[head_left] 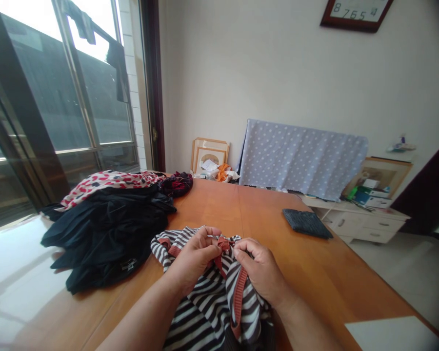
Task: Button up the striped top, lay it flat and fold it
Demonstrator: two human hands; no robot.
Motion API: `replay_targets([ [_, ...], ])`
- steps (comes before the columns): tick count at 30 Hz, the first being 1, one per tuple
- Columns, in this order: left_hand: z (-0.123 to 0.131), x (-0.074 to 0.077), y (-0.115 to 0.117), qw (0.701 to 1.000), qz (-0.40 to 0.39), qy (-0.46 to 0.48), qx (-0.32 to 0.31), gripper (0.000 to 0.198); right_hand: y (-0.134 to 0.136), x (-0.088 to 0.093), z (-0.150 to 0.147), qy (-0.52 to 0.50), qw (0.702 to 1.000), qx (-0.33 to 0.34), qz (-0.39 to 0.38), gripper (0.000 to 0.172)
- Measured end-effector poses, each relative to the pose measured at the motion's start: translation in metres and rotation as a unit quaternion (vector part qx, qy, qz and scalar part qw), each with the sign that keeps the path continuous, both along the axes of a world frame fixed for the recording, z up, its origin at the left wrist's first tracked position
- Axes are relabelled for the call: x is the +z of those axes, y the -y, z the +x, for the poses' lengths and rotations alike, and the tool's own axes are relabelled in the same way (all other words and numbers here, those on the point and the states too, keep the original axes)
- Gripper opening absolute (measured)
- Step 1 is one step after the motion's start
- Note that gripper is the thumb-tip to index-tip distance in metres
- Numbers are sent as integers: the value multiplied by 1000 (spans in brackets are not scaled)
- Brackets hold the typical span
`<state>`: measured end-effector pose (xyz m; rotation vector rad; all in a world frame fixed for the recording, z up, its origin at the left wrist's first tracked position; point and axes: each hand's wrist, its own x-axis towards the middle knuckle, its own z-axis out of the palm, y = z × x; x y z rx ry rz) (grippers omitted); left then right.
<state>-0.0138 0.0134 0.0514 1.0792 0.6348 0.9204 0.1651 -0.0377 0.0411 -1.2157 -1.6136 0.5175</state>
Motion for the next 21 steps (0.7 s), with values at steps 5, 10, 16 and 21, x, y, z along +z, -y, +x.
replay_targets([
  [5, -3, -2, -2, 1000, 2, -4, -11, 44, -1, -1, 0, -3, 1000, -9, 5, 21],
  [10, -4, -1, -2, 1000, -22, 1, -14, 44, -1, -5, 1, 6, 1000, -24, 7, 20],
  [16, -4, -1, -3, 1000, -23, -4, -6, 47, 1, -7, 0, 26, 995, -55, 79, 9],
  [21, -3, -2, -3, 1000, -18, -8, -11, 46, 5, -4, -6, 77, 990, -41, 112, 20],
])
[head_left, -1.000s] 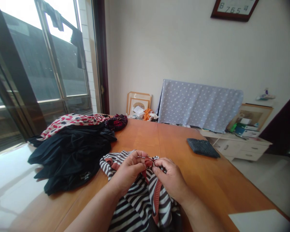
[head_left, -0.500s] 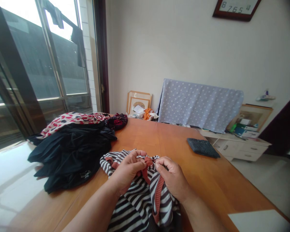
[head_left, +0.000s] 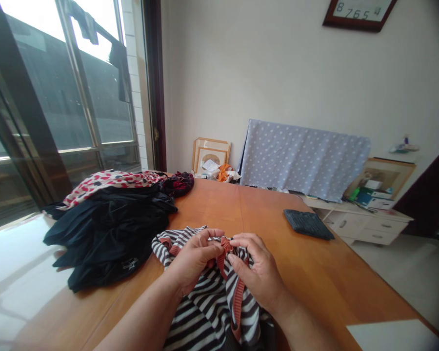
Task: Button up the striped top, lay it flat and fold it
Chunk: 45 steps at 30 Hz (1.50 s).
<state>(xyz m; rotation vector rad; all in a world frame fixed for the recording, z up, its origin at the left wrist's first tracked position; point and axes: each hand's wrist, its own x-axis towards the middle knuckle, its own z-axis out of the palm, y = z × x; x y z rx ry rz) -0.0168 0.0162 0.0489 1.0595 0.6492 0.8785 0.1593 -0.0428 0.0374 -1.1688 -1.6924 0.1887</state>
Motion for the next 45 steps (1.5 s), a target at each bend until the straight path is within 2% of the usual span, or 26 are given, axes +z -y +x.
replay_targets([
  [7, 1, -3, 0, 1000, 12, -12, -8, 42, -1, 0, -1, -12, 1000, -2, 24, 14],
  [13, 3, -3, 2, 999, 14, 23, -30, 39, -1, -1, 0, -71, 997, 27, -7, 11],
  [22, 3, -4, 0, 999, 21, 30, -35, 33, -1, 0, -2, -159, 984, 52, -69, 18],
  [25, 2, -3, 1, 999, 15, 32, -35, 33, -2, -3, 0, -209, 970, 57, -106, 21],
  [31, 2, -3, 2, 999, 0, 32, -27, 33, -5, -12, 4, -352, 916, 73, -175, 29],
  [34, 1, -4, 1, 999, 1, 35, -29, 33, -4, -9, 4, -323, 928, 71, -169, 28],
  [39, 1, -3, 1, 999, 9, 34, -26, 34, -2, -1, 2, -146, 984, 49, -87, 15],
  [42, 2, -3, 1, 999, 17, 37, -28, 33, -2, 0, 1, -107, 992, 41, -54, 9],
  [45, 3, -3, 0, 998, 18, 41, -37, 34, -2, 0, 2, -117, 991, 39, -59, 13],
])
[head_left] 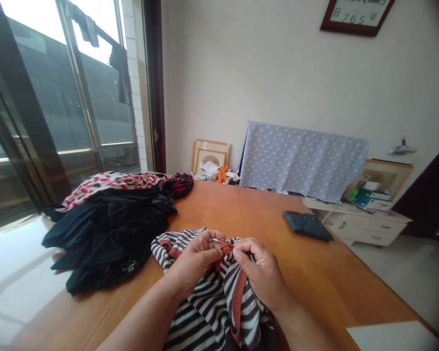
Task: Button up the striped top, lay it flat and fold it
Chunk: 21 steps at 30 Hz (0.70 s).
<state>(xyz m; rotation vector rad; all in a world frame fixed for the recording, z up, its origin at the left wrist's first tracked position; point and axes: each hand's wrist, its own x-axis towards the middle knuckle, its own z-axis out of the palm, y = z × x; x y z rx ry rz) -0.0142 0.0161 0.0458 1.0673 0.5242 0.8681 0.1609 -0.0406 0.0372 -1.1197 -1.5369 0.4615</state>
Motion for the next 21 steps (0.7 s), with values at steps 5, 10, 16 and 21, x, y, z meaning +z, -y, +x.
replay_targets([
  [5, 0, 2, 1, 1000, -6, 1, 1, 36, 1, 0, 3, -32, 998, 0, -49, 23],
  [10, -1, 2, 3, 1000, -5, -5, 10, 35, 0, -4, 5, -89, 992, -18, -84, 28],
  [16, -2, 0, 0, 1000, -5, -18, 21, 36, 3, 2, 5, -55, 997, -24, -56, 26],
  [21, -2, -2, -3, 999, 2, -31, 38, 38, 4, 5, 1, 80, 996, -3, -43, 19],
])
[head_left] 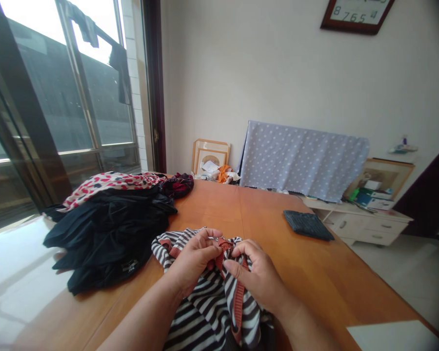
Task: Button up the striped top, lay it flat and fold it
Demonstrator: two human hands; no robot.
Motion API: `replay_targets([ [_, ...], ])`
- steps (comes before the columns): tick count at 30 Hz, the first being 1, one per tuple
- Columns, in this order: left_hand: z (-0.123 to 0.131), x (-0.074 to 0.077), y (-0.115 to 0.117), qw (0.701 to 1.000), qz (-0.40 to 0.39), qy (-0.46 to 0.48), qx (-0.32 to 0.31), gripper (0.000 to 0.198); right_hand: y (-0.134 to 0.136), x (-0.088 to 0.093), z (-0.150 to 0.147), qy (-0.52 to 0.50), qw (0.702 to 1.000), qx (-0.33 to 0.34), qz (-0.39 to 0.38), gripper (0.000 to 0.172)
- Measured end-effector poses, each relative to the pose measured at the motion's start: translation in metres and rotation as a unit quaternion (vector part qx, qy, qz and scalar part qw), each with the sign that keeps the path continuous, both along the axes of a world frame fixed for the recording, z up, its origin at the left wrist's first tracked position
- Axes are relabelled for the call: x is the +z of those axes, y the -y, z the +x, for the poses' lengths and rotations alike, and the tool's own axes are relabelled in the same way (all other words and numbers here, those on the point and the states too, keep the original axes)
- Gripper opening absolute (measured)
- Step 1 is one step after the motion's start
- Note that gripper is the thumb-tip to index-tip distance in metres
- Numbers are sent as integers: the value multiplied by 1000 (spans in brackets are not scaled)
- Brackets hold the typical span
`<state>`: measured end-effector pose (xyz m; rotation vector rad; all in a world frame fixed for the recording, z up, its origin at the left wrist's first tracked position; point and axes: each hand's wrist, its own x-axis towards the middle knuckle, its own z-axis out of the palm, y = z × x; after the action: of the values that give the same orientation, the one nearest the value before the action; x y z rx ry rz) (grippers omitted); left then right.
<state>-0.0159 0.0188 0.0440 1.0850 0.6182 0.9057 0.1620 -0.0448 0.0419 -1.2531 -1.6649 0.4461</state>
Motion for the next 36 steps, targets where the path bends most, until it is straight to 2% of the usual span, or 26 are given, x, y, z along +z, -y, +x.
replay_targets([
  [3, 1, 1, 0, 1000, 3, 0, -1, 40, -1, -2, 0, 19, 1000, 17, -18, 13],
  [7, 0, 4, 3, 1000, 3, 5, -12, 39, -3, -3, 4, -70, 996, 36, -53, 20],
  [9, 0, 6, 3, 1000, 1, 4, -7, 37, -3, -3, 7, -166, 979, 40, -109, 26],
  [11, -1, 5, 2, 1000, 4, -4, 8, 36, -4, -2, 9, -267, 948, 44, -165, 31],
  [14, -1, 3, -1, 998, 28, -25, 52, 35, -7, -1, 13, -342, 920, 37, -189, 35],
  [18, 0, -1, -5, 981, 120, -75, 133, 27, -10, 1, 17, -354, 917, 38, -181, 33],
  [21, 0, -1, -5, 944, 228, -150, 187, 24, -10, 1, 18, -359, 913, 52, -186, 31],
  [24, 0, -1, -2, 905, 304, -204, 218, 33, -8, 2, 18, -347, 914, 68, -196, 32],
  [27, 1, -3, 0, 901, 312, -222, 203, 42, -7, 3, 18, -339, 913, 90, -210, 31],
  [29, 3, -4, 0, 910, 305, -226, 169, 34, -7, 3, 17, -340, 911, 95, -214, 31],
  [31, 5, -6, 0, 921, 297, -220, 119, 22, -8, 3, 16, -348, 909, 88, -212, 32],
  [33, 7, -7, -1, 939, 272, -195, 73, 23, -9, 3, 15, -357, 908, 72, -206, 33],
  [36, 9, -9, -3, 963, 221, -144, 58, 26, -11, 1, 15, -348, 913, 54, -206, 36],
])
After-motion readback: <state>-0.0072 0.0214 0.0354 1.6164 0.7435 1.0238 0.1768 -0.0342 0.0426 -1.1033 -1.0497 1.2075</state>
